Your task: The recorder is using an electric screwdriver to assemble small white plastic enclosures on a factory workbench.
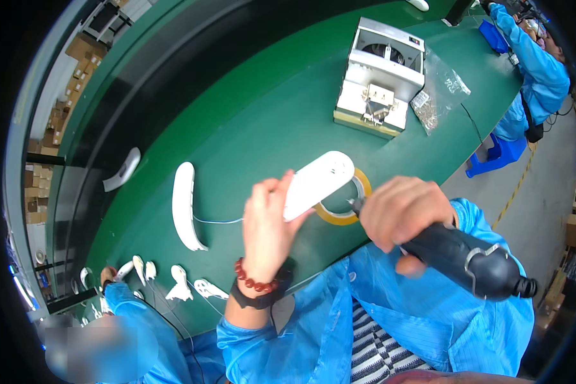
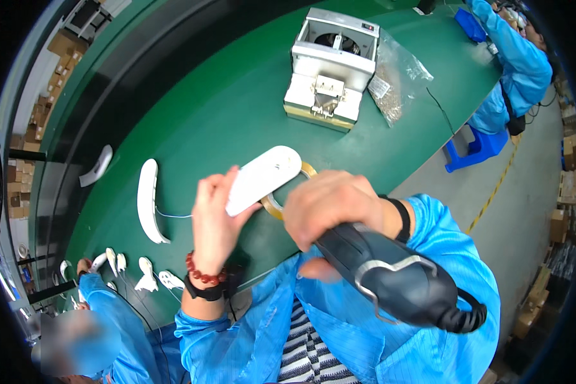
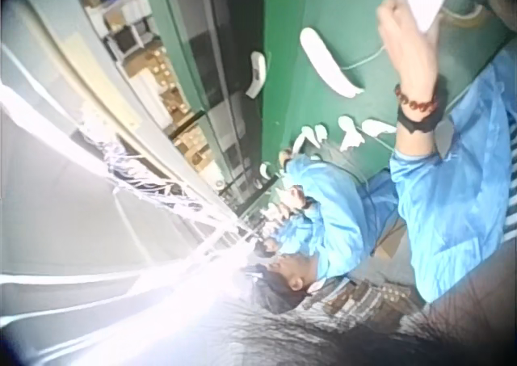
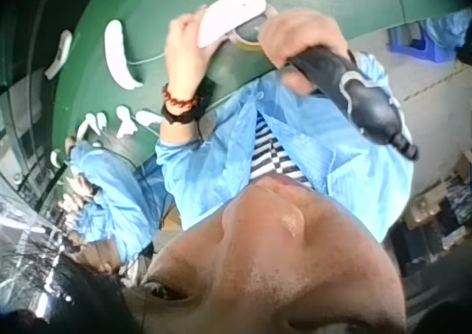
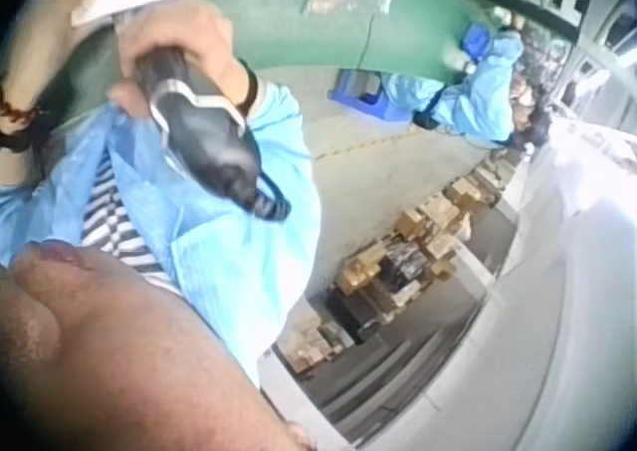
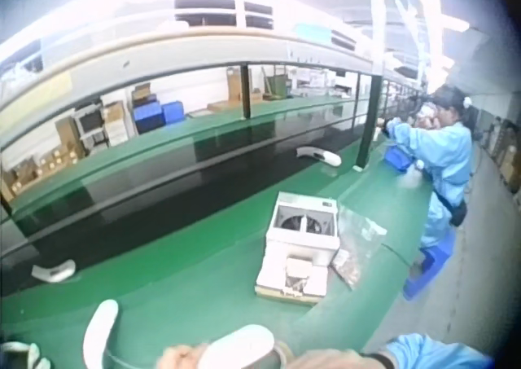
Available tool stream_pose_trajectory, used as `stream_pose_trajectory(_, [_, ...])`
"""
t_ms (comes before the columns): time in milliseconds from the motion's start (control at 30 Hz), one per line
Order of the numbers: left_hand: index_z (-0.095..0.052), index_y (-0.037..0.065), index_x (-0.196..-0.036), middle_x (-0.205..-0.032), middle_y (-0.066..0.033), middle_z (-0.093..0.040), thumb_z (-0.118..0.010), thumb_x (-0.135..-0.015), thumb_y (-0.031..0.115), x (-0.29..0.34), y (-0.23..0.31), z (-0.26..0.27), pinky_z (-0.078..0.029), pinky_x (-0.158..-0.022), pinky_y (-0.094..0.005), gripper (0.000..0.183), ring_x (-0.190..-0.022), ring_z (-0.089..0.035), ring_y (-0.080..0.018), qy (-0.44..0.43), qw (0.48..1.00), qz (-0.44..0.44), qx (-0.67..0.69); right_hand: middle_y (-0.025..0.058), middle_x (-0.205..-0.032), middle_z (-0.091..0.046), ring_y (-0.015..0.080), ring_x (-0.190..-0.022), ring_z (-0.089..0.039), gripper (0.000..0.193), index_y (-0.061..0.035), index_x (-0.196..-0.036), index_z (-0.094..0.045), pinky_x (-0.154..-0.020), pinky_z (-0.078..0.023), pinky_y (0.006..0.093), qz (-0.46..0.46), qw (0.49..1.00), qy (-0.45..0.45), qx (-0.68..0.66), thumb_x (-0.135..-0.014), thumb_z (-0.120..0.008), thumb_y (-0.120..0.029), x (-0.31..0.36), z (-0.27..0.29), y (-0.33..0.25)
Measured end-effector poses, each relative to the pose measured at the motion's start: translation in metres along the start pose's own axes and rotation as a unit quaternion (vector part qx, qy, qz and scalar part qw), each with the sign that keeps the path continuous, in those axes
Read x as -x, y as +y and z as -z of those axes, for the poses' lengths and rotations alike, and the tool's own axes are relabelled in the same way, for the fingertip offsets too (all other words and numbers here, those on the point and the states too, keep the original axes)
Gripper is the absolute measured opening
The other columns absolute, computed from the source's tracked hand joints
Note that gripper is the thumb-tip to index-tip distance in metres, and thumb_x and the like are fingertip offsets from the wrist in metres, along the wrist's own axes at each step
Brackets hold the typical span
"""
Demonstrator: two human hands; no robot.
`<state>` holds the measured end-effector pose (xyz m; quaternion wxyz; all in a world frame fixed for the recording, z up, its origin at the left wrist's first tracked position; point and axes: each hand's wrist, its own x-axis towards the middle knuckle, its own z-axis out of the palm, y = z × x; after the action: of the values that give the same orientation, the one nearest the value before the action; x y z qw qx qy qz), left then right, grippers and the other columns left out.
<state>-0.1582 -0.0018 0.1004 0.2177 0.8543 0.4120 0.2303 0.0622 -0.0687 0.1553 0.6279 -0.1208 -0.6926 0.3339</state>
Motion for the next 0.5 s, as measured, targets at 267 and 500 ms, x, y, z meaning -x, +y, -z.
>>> stream_pose_trajectory(267, [-0.056, 0.004, -0.121, -0.11, -0.0156, -0.057, -0.082, -0.072, 0.014, -0.155, -0.079, 0.042, -0.049, -0.08, -0.0447, 0.057, -0.1, -0.058, -0.0366, 0.185, 0.951, -0.139, -0.204, 0.0048, -0.069, -0.061, 0.0205, -0.06, -0.063, 0.036, -0.0046, -0.096, -0.055, -0.052, -0.049, 0.0306, -0.169, 0.971, -0.034, 0.166, -0.07, -0.079, -0.001, 0.048, 0.009, 0.015])
stream_pose_trajectory(500, [-0.052, 0.006, -0.129, -0.124, -0.017, -0.058, -0.08, -0.075, 0.04, -0.204, -0.139, 0.006, -0.045, -0.096, -0.0472, 0.07, -0.119, -0.054, -0.037, -0.034, 0.978, 0.027, -0.205, 0.0065, -0.087, -0.065, 0.0213, -0.071, -0.068, 0.044, -0.0073, -0.103, -0.056, -0.064, -0.053, 0.0295, -0.236, 0.952, 0.044, 0.189, -0.069, -0.085, -0.009, 0.045, 0.003, 0.035])
